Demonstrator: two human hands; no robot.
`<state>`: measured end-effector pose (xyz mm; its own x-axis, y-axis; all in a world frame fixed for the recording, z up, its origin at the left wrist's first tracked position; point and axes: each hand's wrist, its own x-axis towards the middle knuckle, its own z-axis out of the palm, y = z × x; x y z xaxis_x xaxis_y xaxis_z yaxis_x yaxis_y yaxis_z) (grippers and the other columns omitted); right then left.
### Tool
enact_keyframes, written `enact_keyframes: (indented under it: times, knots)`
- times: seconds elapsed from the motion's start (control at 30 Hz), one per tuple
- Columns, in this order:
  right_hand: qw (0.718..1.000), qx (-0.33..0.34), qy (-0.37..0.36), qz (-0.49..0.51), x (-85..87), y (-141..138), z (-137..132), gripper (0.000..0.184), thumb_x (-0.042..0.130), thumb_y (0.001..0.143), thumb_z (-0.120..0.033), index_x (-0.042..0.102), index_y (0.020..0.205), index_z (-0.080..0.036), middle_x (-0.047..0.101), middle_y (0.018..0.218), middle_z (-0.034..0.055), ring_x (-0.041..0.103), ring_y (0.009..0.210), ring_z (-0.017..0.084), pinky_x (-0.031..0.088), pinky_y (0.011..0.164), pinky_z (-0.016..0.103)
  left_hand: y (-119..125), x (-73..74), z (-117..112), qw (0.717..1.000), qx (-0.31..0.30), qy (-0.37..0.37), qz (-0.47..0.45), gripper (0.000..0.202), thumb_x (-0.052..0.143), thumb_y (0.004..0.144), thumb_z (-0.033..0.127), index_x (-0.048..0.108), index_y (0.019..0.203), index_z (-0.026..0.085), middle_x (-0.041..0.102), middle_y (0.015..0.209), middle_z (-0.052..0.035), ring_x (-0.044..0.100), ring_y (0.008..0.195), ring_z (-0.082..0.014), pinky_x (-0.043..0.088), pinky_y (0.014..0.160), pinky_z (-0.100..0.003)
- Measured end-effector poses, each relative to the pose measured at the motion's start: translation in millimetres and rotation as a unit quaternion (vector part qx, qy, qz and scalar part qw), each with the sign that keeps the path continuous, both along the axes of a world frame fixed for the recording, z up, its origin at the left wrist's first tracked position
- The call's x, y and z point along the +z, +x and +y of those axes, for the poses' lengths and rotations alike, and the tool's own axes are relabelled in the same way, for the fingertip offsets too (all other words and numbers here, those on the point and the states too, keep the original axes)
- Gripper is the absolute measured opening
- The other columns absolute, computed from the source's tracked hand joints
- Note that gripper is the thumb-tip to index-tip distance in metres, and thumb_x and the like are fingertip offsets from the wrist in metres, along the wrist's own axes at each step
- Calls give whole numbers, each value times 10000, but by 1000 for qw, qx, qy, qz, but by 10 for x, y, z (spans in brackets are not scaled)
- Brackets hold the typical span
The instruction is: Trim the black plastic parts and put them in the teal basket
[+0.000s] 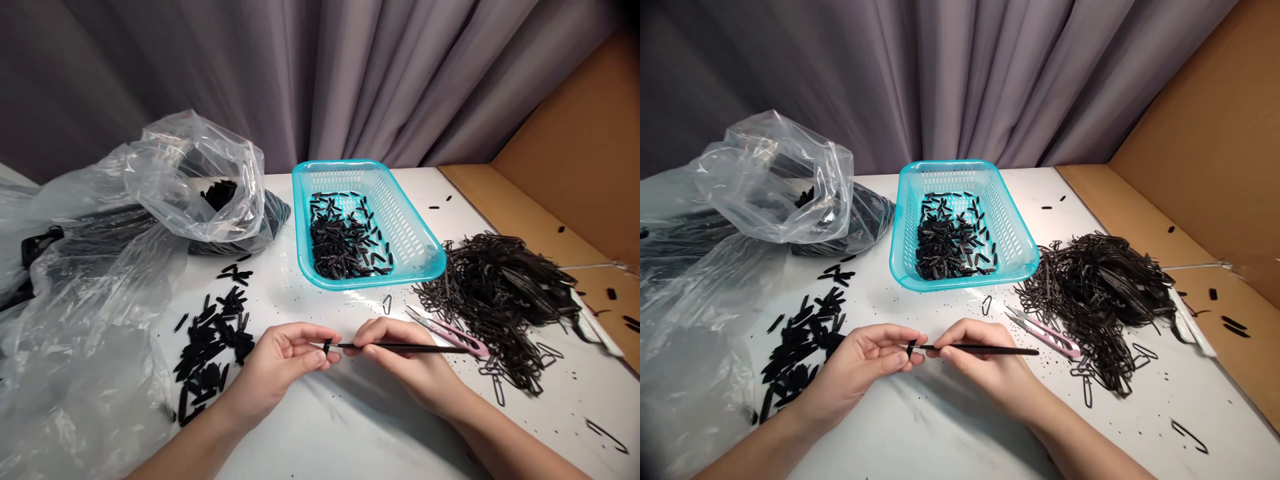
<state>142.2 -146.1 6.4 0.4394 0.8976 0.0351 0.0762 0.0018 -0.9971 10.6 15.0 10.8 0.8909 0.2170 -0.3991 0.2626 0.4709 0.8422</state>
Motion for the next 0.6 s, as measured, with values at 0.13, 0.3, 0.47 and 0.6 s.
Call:
enact_keyframes:
  times: [0.13, 0.3, 0.47, 0.6]
  knots:
    - [995, 0, 12, 98, -36, 16, 33, 71, 593, 817, -205, 627, 842, -148, 681, 817, 53, 653, 790, 144, 521, 701, 258, -3, -4, -9, 1000, -7, 8, -9, 179, 672, 728, 139, 682, 904, 169, 710, 934, -57, 669, 809, -178, 505, 760, -273]
    - [977, 66, 28, 203, -18, -90, 68, 75, 616, 798, -203, 619, 822, -131, 701, 779, 58, 670, 760, 151, 525, 714, 282, -2, -11, -11, 999, -24, 27, 0, 211, 639, 766, 169, 664, 975, 162, 721, 873, -67, 660, 842, -184, 491, 765, -263]
    - [963, 111, 23, 246, -24, -121, 81, 142, 659, 751, -256, 614, 758, -122, 689, 698, 51, 659, 665, 144, 514, 638, 269, 15, -4, -12, 999, -6, 39, 17, 212, 670, 735, 185, 663, 944, 149, 714, 869, -75, 663, 814, -190, 494, 727, -264]
    - [960, -11, 64, 273, -62, 16, 81, 187, 660, 739, -307, 580, 714, -139, 640, 616, 18, 616, 559, 119, 480, 557, 226, 15, 0, -31, 999, 18, 34, 10, 208, 670, 727, 164, 619, 928, 147, 691, 911, -75, 665, 798, -185, 490, 738, -278]
